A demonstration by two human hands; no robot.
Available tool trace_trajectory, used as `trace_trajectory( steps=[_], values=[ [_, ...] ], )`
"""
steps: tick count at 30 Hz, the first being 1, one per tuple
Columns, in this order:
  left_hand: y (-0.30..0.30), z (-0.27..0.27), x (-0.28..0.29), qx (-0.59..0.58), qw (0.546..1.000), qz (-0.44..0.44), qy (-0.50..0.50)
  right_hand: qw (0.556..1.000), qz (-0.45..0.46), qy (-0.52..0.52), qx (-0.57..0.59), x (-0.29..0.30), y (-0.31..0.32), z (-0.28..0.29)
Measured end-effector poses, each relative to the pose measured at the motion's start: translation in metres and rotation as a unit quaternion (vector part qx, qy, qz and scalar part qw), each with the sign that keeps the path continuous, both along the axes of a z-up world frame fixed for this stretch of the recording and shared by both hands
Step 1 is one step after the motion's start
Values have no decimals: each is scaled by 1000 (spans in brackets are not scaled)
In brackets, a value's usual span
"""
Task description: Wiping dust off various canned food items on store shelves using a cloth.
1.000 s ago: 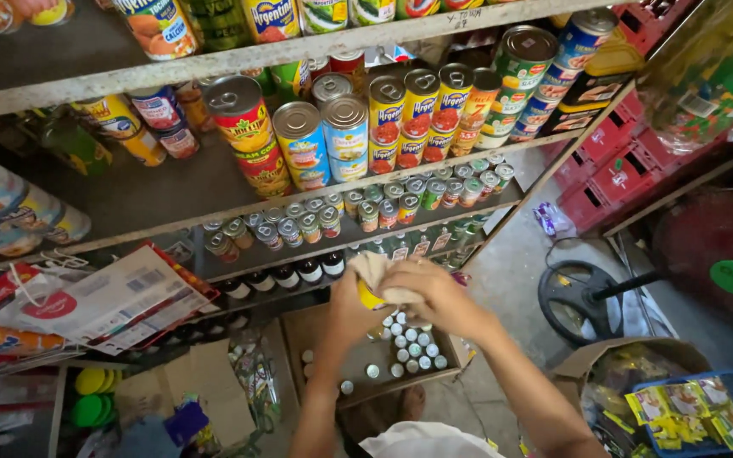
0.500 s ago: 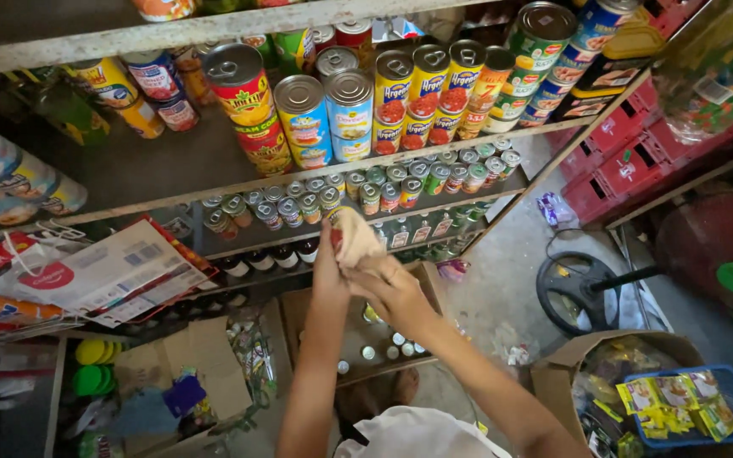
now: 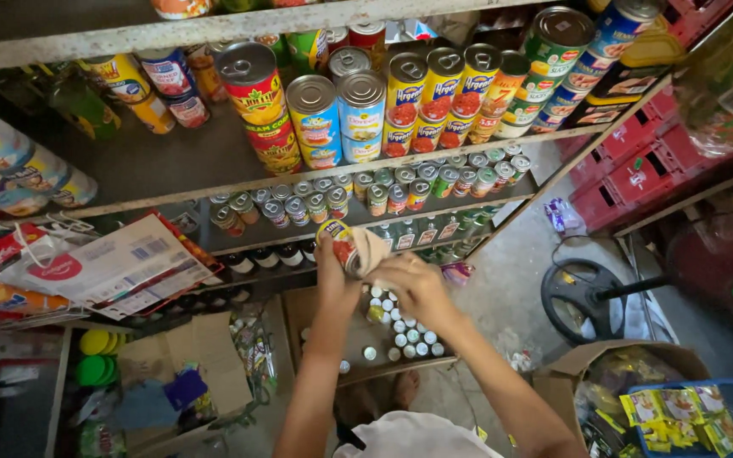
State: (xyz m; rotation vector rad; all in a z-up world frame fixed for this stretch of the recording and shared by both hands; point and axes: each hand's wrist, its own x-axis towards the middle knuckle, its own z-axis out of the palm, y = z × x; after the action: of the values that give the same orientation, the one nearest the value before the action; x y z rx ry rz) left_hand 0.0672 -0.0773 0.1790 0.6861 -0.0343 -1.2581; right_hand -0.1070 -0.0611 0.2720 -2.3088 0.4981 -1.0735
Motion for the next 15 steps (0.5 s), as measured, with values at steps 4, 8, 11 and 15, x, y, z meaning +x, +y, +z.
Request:
trace_trajectory(
  steps=[4,8,11,15],
  values=[
    [17,40,-9,23,999,-6,-41,996,-75,1,-40,5,1,24],
    [21,40,-7,38,995,25,-91,998,-57,-36,-10,17,15,27],
    [19,8,5,-10,998,3,-55,1000,4,0,7,8,15,7],
    [24,17,15,-68,997,-16,12,999,-10,-33,-11,-7,-5,-12]
  ],
)
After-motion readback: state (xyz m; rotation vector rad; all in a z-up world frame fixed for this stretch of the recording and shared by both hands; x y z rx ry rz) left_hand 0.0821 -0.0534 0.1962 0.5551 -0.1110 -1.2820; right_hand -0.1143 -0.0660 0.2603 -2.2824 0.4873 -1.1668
